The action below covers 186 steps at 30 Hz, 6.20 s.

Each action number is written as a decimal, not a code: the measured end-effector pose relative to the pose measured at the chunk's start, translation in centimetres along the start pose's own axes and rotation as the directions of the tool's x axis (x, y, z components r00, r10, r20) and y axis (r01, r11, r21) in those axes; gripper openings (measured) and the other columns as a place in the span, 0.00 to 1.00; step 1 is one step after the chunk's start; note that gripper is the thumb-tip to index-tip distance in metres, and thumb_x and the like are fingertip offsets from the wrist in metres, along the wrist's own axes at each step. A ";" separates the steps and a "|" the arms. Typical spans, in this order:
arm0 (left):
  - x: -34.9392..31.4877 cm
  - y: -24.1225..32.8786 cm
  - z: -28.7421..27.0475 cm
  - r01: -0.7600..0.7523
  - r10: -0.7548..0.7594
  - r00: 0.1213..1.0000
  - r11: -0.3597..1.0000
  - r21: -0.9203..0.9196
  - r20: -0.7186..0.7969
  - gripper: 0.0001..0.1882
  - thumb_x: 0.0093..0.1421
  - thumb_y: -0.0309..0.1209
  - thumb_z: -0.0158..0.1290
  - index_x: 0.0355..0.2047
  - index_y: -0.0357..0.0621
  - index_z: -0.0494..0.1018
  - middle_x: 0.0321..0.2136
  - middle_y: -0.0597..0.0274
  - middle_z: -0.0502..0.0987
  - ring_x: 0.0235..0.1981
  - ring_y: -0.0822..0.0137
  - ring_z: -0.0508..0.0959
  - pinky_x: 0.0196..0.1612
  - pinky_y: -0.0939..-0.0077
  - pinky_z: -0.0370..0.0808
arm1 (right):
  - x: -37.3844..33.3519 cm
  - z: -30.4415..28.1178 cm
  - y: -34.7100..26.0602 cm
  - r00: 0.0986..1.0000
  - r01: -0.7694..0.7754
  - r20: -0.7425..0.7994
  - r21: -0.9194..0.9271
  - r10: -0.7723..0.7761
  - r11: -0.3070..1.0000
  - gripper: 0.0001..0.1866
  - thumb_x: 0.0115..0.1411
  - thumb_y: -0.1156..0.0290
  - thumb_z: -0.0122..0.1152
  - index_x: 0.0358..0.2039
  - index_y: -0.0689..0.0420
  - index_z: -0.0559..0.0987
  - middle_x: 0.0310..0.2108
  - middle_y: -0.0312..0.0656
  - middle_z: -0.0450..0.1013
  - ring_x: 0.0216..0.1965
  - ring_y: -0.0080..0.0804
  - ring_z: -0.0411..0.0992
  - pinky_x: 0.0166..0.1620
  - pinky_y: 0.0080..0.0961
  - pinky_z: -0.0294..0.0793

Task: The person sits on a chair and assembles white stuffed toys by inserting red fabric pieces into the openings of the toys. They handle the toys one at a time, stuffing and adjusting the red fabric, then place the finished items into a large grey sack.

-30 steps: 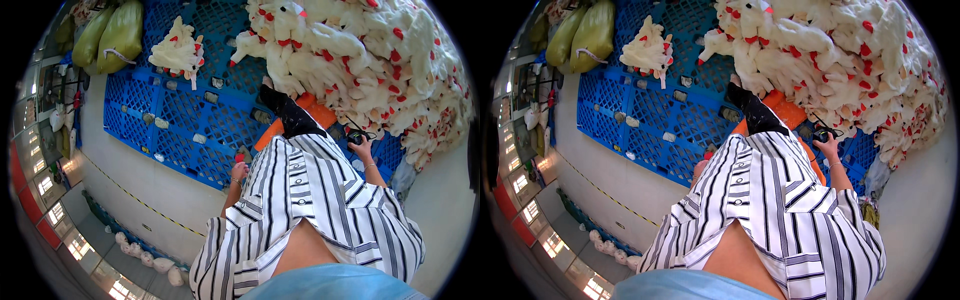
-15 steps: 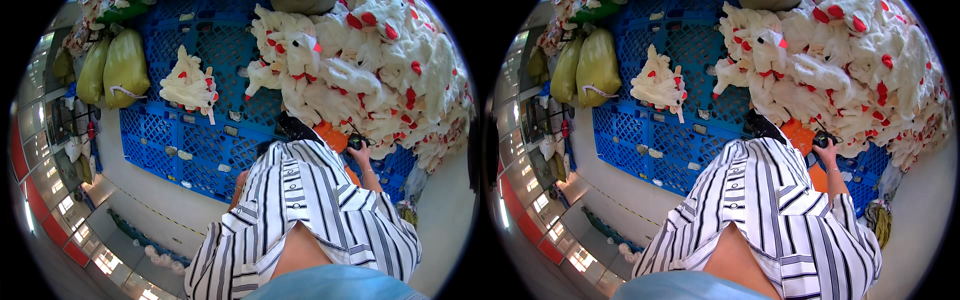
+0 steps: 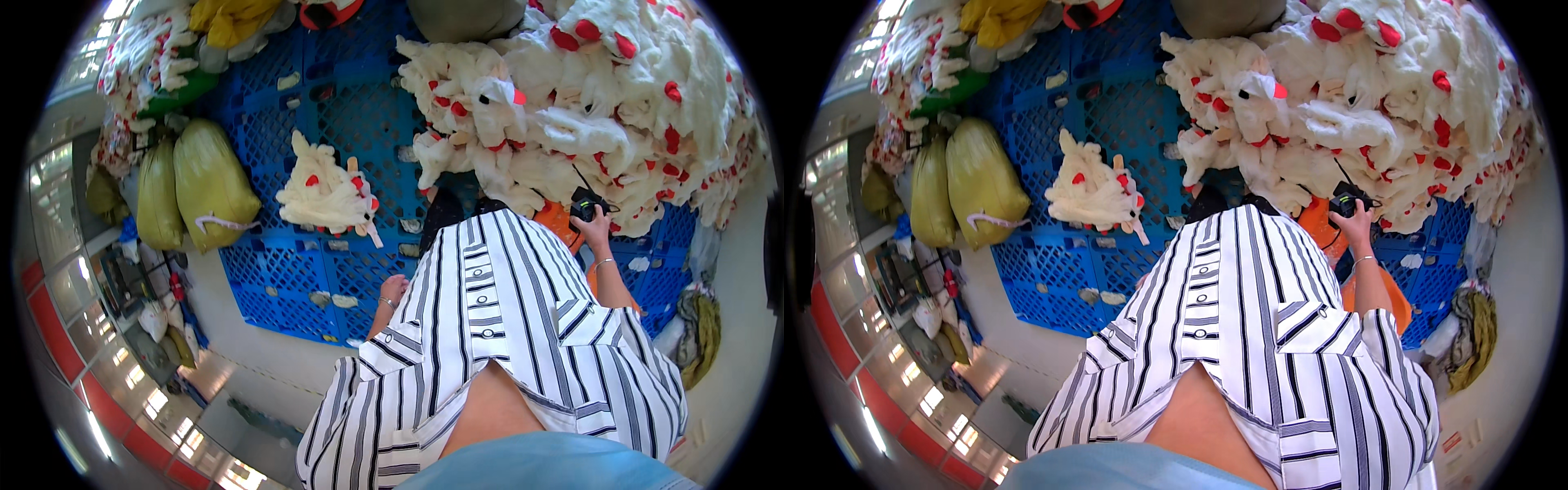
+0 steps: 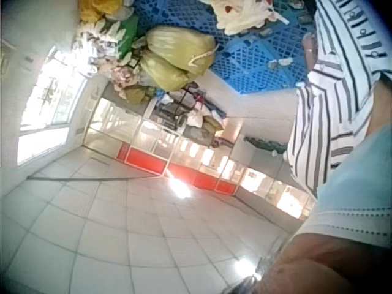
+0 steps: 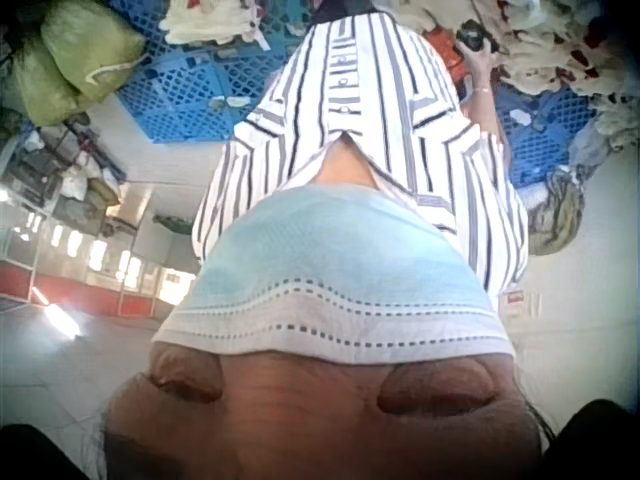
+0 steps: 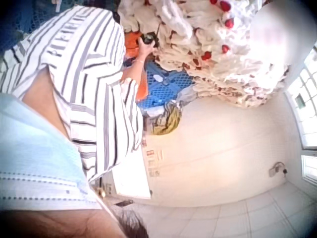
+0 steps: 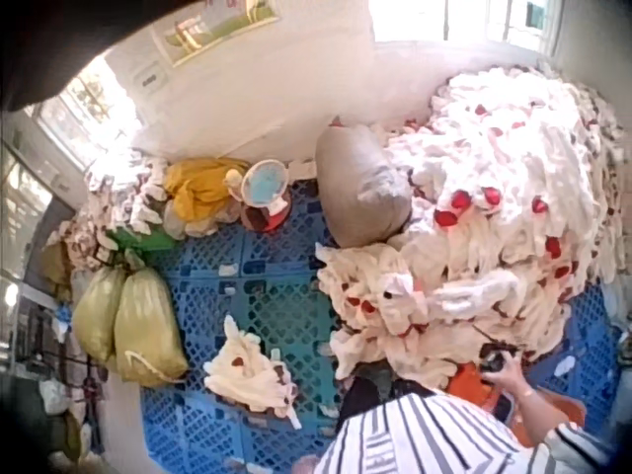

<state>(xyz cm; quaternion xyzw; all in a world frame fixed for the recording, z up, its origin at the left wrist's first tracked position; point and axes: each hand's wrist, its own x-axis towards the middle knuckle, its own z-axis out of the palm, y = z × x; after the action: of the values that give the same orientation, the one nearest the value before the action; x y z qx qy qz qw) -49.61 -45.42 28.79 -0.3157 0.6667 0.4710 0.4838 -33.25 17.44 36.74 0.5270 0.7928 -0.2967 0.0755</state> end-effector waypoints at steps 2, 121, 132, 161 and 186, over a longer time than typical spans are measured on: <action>2.4 4.8 -2.4 0.088 -0.079 0.995 0.986 -0.142 0.064 0.12 0.64 0.37 0.50 0.44 0.47 0.74 0.29 0.66 0.79 0.24 0.75 0.77 0.24 0.78 0.72 | -2.1 1.0 -0.8 0.997 -0.065 -0.044 -0.025 0.064 0.998 0.49 0.35 0.51 0.77 0.57 0.63 0.69 0.52 0.65 0.64 0.53 0.57 0.65 0.58 0.38 0.65; 10.7 76.1 62.0 -0.715 0.548 0.244 -0.455 0.530 0.800 0.17 0.53 0.43 0.54 0.21 0.40 0.71 0.22 0.44 0.74 0.26 0.42 0.75 0.31 0.51 0.72 | 0.2 6.0 -4.3 0.654 -0.462 -0.060 0.757 0.754 0.461 0.43 0.50 0.68 0.74 0.63 0.65 0.62 0.57 0.45 0.58 0.56 0.33 0.64 0.56 0.29 0.69; 2.5 53.3 46.1 -0.715 -0.003 0.587 -0.471 0.517 0.810 0.11 0.56 0.38 0.52 0.31 0.48 0.80 0.33 0.52 0.81 0.37 0.50 0.81 0.42 0.55 0.77 | -9.4 1.2 -5.0 0.653 -0.493 -0.200 0.620 0.731 0.610 0.41 0.50 0.58 0.73 0.59 0.67 0.67 0.53 0.51 0.67 0.54 0.40 0.66 0.58 0.30 0.63; 25.5 35.6 2.9 -0.836 0.060 0.463 -0.302 0.458 0.884 0.14 0.47 0.38 0.56 0.29 0.43 0.82 0.30 0.46 0.80 0.31 0.48 0.81 0.39 0.56 0.78 | -32.6 19.4 -18.1 0.743 -0.374 -0.357 0.480 0.566 0.793 0.44 0.47 0.56 0.74 0.58 0.70 0.67 0.49 0.49 0.73 0.48 0.34 0.71 0.52 0.30 0.70; 26.7 43.6 -21.3 -0.167 0.181 0.973 0.981 -0.100 0.146 0.12 0.53 0.29 0.54 0.38 0.39 0.74 0.34 0.57 0.78 0.33 0.58 0.79 0.34 0.60 0.77 | -41.1 21.6 -8.0 0.554 -0.485 -0.319 0.627 0.769 0.610 0.52 0.42 0.47 0.77 0.58 0.72 0.68 0.51 0.53 0.72 0.51 0.37 0.72 0.55 0.29 0.69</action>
<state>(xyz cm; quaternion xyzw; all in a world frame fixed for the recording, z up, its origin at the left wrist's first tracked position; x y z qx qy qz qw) -104.11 -48.86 19.61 -0.2396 0.6311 0.5633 0.4765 -26.70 -29.10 40.04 0.8453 0.4276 -0.2605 -0.1866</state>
